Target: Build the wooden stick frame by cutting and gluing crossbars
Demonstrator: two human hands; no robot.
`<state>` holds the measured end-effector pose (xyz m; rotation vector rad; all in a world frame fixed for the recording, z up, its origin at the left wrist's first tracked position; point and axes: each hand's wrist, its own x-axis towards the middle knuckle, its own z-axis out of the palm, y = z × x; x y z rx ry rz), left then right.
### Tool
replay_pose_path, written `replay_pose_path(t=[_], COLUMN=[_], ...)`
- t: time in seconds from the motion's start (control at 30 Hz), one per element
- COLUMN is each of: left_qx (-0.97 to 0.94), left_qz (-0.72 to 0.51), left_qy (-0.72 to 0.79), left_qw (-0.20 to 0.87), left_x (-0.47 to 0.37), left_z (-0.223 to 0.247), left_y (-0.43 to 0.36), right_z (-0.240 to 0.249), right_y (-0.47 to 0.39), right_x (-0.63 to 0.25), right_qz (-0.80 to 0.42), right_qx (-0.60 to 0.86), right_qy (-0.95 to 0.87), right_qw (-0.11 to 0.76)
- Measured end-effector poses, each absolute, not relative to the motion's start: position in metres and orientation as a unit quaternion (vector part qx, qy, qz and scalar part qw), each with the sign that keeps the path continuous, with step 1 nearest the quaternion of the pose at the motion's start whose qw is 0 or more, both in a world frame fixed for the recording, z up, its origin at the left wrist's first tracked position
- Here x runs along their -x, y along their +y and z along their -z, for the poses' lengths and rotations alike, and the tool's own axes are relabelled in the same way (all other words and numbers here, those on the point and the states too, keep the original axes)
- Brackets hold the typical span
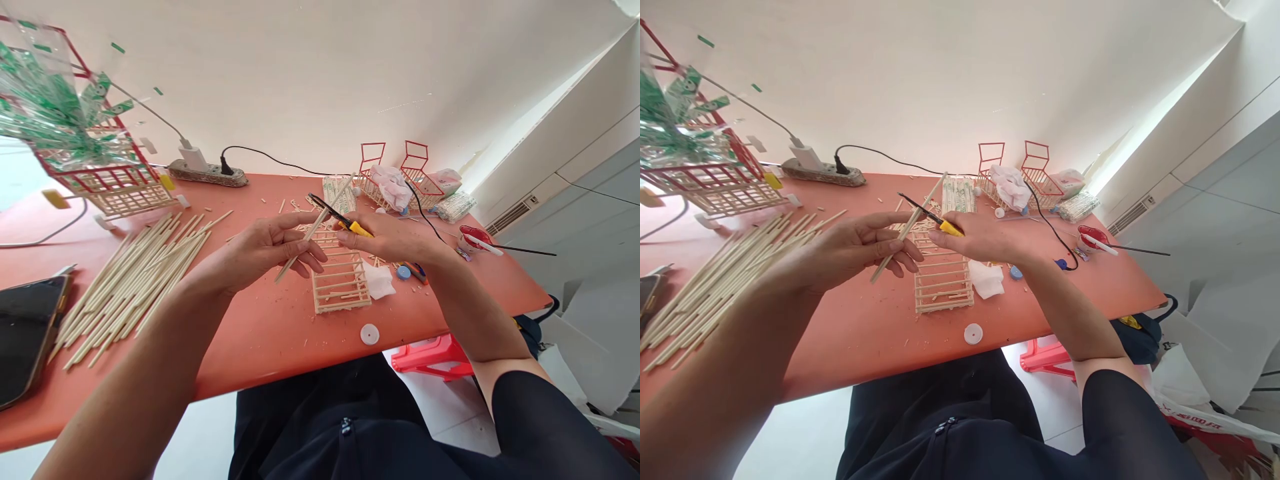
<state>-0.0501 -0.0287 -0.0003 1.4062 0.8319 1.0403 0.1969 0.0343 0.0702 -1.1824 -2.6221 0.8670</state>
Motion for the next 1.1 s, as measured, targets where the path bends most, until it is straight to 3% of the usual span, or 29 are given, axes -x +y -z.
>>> replay_pose_path(t=[0.57, 1.1], left_qx=[-0.578, -0.489], left_qz=[-0.475, -0.473], left_qy=[0.376, 0.407], left_qw=[0.546, 0.609], left_x=[0.070, 0.108], left_z=[0.011, 0.019], left_y=[-0.017, 0.002], right_z=[-0.061, -0.049], right_y=[0.052, 0.075], right_x=[-0.173, -0.121], right_qz=[-0.236, -0.185], right_qx=[0.370, 0.383], right_qy=[-0.894, -0.899], right_qw=[0.091, 0.105])
